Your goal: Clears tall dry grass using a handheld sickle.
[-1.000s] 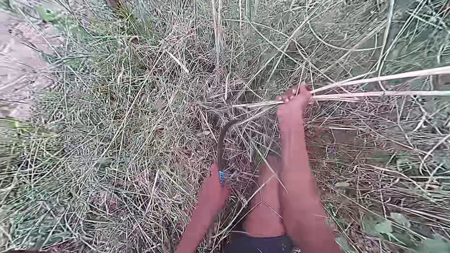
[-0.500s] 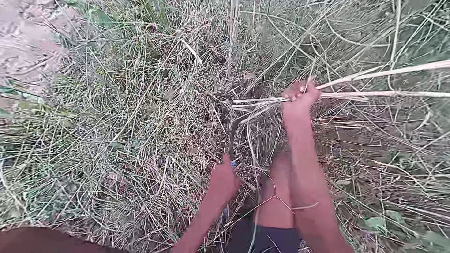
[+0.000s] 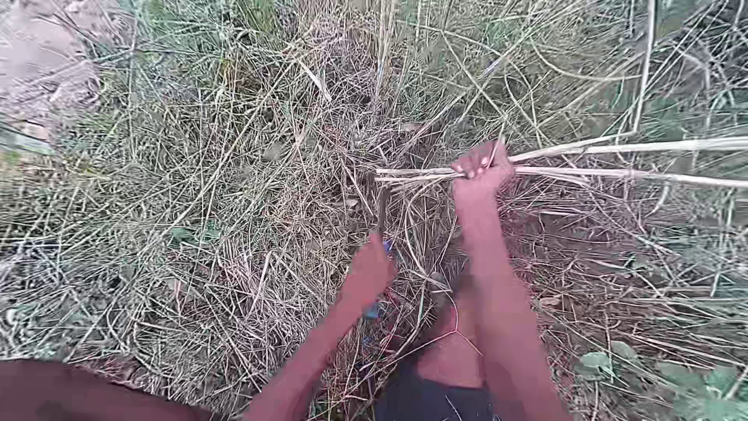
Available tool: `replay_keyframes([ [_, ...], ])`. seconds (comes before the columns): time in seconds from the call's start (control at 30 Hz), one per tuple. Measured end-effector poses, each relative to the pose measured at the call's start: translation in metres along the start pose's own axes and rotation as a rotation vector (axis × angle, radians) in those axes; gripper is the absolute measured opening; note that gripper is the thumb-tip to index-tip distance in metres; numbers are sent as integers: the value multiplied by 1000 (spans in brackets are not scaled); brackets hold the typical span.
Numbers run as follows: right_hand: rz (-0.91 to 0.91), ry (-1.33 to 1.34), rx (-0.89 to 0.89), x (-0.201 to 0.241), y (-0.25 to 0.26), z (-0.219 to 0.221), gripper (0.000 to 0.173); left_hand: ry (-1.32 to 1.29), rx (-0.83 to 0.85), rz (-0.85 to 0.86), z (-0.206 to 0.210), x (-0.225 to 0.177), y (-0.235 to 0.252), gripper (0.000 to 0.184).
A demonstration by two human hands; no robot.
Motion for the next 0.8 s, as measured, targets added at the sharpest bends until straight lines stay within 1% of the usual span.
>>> replay_keyframes([
  [0.03,-17,-2,24,1,-4,8,57,22,-34,43,-19,-19,20,67],
  [0.1,-59,-33,64,7,-3,15,56,38,-141,192,-49,-53,56,49],
  [0.13,-75,-63,59,12,-4,9,56,48,-152,216,-49,-60,67,45],
  [0.17,-83,-91,43,17,-4,1,56,73,-117,185,-40,-58,65,49],
  [0.2,-79,-109,31,20,0,-4,56,105,-61,139,-26,-50,50,58],
  [0.23,-65,-109,6,18,3,-13,56,123,-9,101,-7,-31,27,65],
  [0.27,-33,-104,-40,12,4,-23,55,116,42,58,16,-10,-1,68],
  [0.3,4,-89,-69,0,3,-28,53,105,69,22,30,10,-26,71],
  [0.33,36,-70,-66,-15,2,-25,54,83,86,-8,36,25,-41,73],
  [0.37,53,-56,-33,-23,4,-16,56,65,90,-24,34,31,-46,74],
  [0.43,32,-27,61,-19,5,7,57,34,71,-2,17,21,-27,71],
  [0.5,-46,21,145,-7,5,25,57,21,32,75,-10,-13,10,70],
  [0.57,-95,20,143,0,-5,19,57,-13,-56,179,-15,-37,42,70],
  [0.6,-115,2,141,4,-5,16,57,-43,-90,207,-14,-45,52,66],
  [0.63,-129,-6,132,7,-4,14,56,-57,-94,200,-10,-48,54,64],
  [0.67,-137,-9,120,10,-2,13,56,-53,-69,169,-6,-45,49,64],
  [0.7,-122,-20,96,12,-4,11,55,-56,-30,142,5,-34,36,65],
  [0.77,-67,-44,65,11,-2,4,56,-63,78,103,32,-4,-12,68],
  [0.8,-37,-33,32,4,-2,-4,56,-78,110,64,44,15,-38,70],
])
Point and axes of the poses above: each hand's wrist, its own y-axis towards the middle knuckle, its own z-axis out of the palm, x = y × z, the point moved 9 cm from there along y, towards the middle knuckle, and after that the axes turned 14 degrees about x, right-handed, at the moved point
